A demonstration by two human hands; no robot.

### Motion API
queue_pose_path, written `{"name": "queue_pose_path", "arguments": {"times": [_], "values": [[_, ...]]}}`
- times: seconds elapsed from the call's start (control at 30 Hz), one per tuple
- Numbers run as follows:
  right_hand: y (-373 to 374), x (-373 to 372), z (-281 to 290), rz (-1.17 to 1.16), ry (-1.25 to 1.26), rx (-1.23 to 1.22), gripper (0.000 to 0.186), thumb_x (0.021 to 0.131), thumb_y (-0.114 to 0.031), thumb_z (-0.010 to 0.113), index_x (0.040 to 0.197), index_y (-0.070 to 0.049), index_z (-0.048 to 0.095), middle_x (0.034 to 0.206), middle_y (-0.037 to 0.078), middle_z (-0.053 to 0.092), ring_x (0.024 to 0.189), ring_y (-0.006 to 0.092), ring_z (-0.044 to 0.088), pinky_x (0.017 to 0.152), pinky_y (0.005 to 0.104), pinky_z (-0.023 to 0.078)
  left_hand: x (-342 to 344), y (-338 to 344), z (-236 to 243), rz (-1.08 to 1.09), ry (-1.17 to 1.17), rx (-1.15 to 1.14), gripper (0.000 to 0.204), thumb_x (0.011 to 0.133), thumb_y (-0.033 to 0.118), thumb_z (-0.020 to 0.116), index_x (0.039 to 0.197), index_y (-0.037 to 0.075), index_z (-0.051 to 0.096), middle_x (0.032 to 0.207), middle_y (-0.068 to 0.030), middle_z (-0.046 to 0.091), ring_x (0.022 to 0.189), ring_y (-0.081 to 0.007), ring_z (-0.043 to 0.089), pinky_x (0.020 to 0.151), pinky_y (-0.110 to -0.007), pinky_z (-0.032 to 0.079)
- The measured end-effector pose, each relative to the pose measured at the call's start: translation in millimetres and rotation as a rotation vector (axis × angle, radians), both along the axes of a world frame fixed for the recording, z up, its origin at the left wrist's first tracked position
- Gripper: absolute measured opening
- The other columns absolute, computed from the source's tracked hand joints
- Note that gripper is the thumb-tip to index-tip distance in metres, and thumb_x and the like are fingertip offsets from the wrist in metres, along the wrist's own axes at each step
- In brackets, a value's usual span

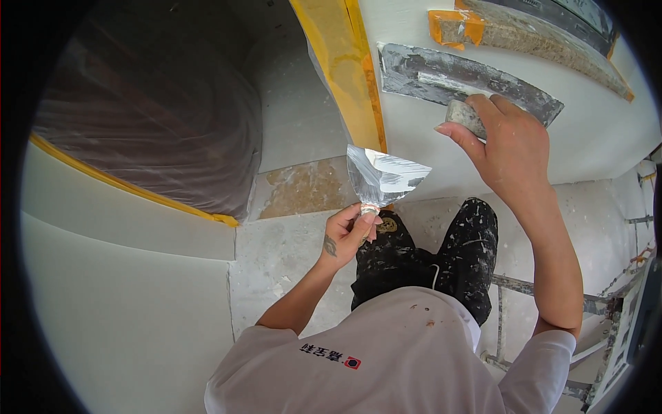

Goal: Applying plaster or putty to the interior walls and window sills using a trowel and spatula.

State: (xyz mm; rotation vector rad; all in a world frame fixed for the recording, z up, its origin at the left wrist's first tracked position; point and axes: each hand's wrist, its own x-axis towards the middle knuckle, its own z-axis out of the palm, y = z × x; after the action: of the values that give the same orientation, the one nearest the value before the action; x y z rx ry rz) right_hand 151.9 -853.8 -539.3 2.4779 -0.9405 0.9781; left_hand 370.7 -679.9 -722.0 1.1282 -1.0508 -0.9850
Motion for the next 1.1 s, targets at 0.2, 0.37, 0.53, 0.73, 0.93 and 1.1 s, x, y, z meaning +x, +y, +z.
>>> {"name": "queue_pose_path", "arguments": {"times": [0.2, 0.37, 0.53, 0.73, 0.93, 1.1], "values": [[-6, 4, 8, 0.015, -0.007, 0.007, 0.052, 0.082, -0.057, 0.069, 0.084, -0.005, 0.067, 0.066, 0.008, 0.059, 0.06, 0.0286, 0.062, 0.052, 0.038, 0.048, 0, -3, -6, -0.031, -0.009, 0.063, 0.021, 0.102, 0.015, 0.055, 0.111, -0.001, 0.064, 0.09, -0.0075, 0.068, 0.069, -0.0133, 0.06, 0.064, -0.028, 0.049], [-22, -7, 0, -0.008, -0.056, 0.035, 0.051, 0.083, -0.056, 0.069, 0.09, -0.005, 0.069, 0.072, 0.009, 0.065, 0.064, 0.0309, 0.064, 0.055, 0.0398, 0.049, -3, -8, -11, -0.053, 0.017, 0.08, 0.022, 0.101, 0.014, 0.057, 0.113, -0.003, 0.064, 0.088, -0.0059, 0.067, 0.067, -0.0088, 0.058, 0.06, -0.023, 0.047], [-54, -51, -3, -0.04, -0.081, 0.042, 0.056, 0.083, -0.058, 0.068, 0.105, -0.007, 0.072, 0.083, 0.011, 0.07, 0.064, 0.0279, 0.063, 0.059, 0.0379, 0.049, -1, -5, -18, -0.048, 0.029, 0.102, 0.022, 0.102, 0.015, 0.057, 0.112, -0.003, 0.064, 0.088, -0.0064, 0.067, 0.066, -0.0093, 0.058, 0.06, -0.024, 0.047], [-86, -92, 1, -0.044, -0.045, 0.296, 0.052, 0.086, -0.049, 0.072, 0.111, -0.003, 0.07, 0.088, 0.013, 0.071, 0.072, 0.0268, 0.065, 0.07, 0.0344, 0.05, 7, 9, -24, -0.045, -0.005, 0.159, 0.02, 0.102, 0.015, 0.055, 0.107, -0.001, 0.064, 0.088, -0.0077, 0.068, 0.068, -0.0133, 0.061, 0.062, -0.028, 0.049], [-121, -173, -19, -0.071, -0.183, 0.346, 0.049, 0.091, -0.046, 0.069, 0.115, -0.003, 0.068, 0.092, 0.016, 0.07, 0.081, 0.0241, 0.066, 0.077, 0.0329, 0.051, 18, 5, -27, -0.193, 0.12, 0.15, 0.023, 0.102, 0.017, 0.056, 0.112, -0.003, 0.064, 0.09, -0.0085, 0.068, 0.067, -0.0126, 0.061, 0.061, -0.026, 0.049], [-64, -173, -34, -0.081, -0.327, 0.685, 0.053, 0.097, -0.05, 0.059, 0.107, 0.002, 0.068, 0.083, 0.009, 0.069, 0.075, 0.019, 0.064, 0.069, 0.03, 0.049, 20, -2, -14, -0.411, 0.22, 0.159, 0.025, 0.103, 0.02, 0.053, 0.109, -0.002, 0.063, 0.09, -0.0104, 0.067, 0.066, -0.0156, 0.061, 0.059, -0.028, 0.049]]}}
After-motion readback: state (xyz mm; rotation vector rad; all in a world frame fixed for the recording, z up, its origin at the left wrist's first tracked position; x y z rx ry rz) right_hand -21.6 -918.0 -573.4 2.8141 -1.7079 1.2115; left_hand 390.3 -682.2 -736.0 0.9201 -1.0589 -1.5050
